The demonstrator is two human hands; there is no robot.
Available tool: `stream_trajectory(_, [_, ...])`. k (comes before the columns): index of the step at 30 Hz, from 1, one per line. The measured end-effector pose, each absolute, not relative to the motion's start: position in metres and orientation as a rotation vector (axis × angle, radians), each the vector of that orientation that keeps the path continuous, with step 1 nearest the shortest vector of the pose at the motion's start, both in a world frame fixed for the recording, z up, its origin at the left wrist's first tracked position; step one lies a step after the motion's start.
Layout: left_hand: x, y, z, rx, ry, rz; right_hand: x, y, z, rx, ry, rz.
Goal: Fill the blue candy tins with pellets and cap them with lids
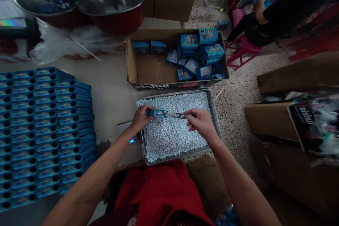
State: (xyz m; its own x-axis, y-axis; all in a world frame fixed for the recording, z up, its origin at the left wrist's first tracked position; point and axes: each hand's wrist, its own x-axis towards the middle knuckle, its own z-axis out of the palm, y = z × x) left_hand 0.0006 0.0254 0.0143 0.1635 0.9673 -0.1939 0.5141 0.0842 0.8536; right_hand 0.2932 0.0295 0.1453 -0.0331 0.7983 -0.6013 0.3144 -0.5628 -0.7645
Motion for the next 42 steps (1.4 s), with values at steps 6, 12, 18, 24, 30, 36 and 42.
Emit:
stream_trajectory(6, [0.013, 0.026, 0.032, 1.905, 1.485, 0.576, 0.255, 0.036, 0.165, -1.938, -1.575, 1.377])
stream_trajectory(12, [0.024, 0.030, 0.060, 1.749, 1.425, 0.637, 0.347, 0.006, 0.158, -1.975, -1.216, 1.430])
stream_trajectory(18, [0.018, 0.010, 0.079, 1.315, 1.343, 0.769, 0.415, -0.034, 0.050, -2.036, -0.586, 1.447])
stream_trajectory(24, [0.014, -0.005, 0.084, 1.373, 1.578, 0.684, 0.337, -0.017, -0.013, -1.764, -0.492, 1.829])
stream_trajectory(30, [0.013, -0.010, 0.079, 1.564, 1.730, 0.598, 0.362, -0.014, 0.014, -1.663, -0.453, 1.936])
stream_trajectory(36, [0.032, -0.009, 0.082, 1.708, 1.652, 0.692, 0.358, 0.005, 0.074, -1.515, -0.628, 2.060])
stream_trajectory(42, [0.042, -0.010, 0.083, 1.760, 1.588, 0.744, 0.339, 0.026, 0.147, -1.613, -0.994, 1.915])
